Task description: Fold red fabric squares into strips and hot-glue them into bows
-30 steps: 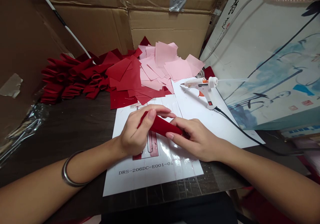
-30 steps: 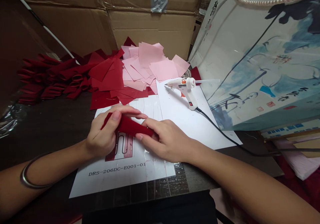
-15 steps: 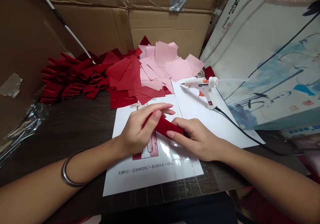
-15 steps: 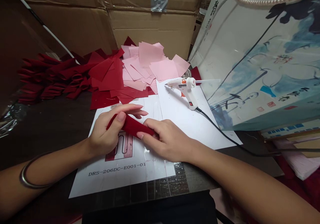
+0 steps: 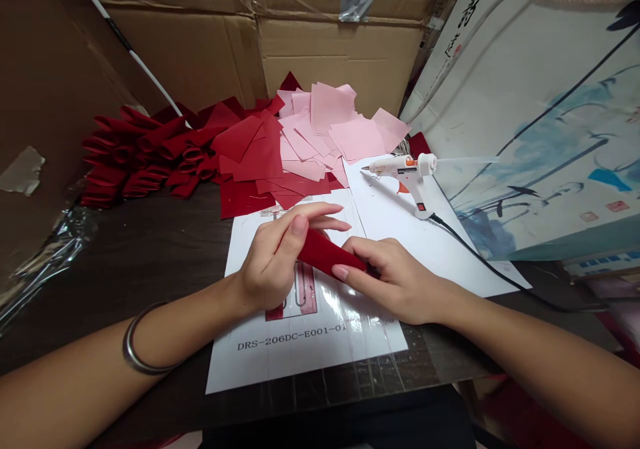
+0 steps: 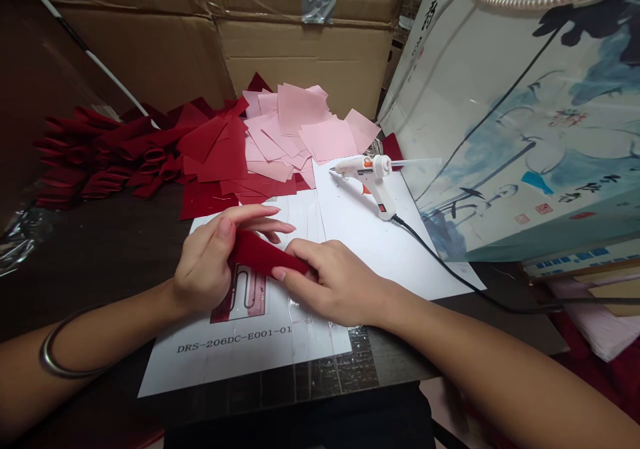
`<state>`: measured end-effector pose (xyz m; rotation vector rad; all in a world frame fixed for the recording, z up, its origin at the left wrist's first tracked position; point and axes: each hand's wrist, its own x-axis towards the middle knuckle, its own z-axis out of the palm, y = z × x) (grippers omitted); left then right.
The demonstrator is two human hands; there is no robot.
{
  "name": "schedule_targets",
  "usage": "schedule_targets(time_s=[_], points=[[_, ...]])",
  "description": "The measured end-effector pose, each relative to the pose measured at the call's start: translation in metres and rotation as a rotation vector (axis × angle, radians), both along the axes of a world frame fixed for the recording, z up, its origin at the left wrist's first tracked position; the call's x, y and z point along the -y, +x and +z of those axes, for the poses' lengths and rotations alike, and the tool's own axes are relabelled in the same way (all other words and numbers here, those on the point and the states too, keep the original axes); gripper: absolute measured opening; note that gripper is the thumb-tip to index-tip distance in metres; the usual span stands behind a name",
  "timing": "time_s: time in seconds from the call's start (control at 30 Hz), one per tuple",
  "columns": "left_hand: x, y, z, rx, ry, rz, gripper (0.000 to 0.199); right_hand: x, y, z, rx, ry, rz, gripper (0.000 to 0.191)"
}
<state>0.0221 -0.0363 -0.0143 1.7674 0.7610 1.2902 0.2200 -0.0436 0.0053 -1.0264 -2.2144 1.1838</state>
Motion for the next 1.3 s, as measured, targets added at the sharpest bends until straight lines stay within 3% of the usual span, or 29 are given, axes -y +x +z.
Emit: schedule_targets(time_s=[0.13, 0.3, 0.43, 0.7, 0.83, 1.1, 1.3], points=[[-0.0019, -0.0008, -0.0022, 0.008, -0.044, 0.051, 0.043, 0.0005, 0.0003, 0.0005, -0.032, -0.032, -0.062, 0.030], [-0.0037, 0.0023, 0.0009, 0.085, -0.142, 0.162, 0.019, 0.0009, 0.0004, 0.0014, -0.099, -0.052, -0.153, 0.031], [-0.0058, 0.0040, 0.0037, 0.123, -0.140, 0.213, 0.016, 0.0005, 0.0001, 0.0010, -0.108, -0.064, -0.213, 0.031], [-0.0038, -0.0019, 0.0050, 0.017, -0.110, 0.124, 0.021, -0.0008, 0.0011, -0.0038, -0.175, -0.076, -0.291, 0.030], [-0.0019, -0.0014, 0.0067, -0.044, -0.099, 0.110, 0.034, -0.0013, 0.0005, -0.0048, -0.235, -0.093, -0.309, 0.030], [-0.0074, 0.0020, 0.0031, 0.112, -0.165, 0.227, 0.035, 0.0004, 0.0000, -0.0026, -0.250, -0.140, -0.271, 0.030], [-0.0082, 0.0015, 0.0060, 0.136, -0.247, 0.155, 0.031, 0.0001, 0.0000, -0.0045, -0.275, -0.146, -0.282, 0.030]])
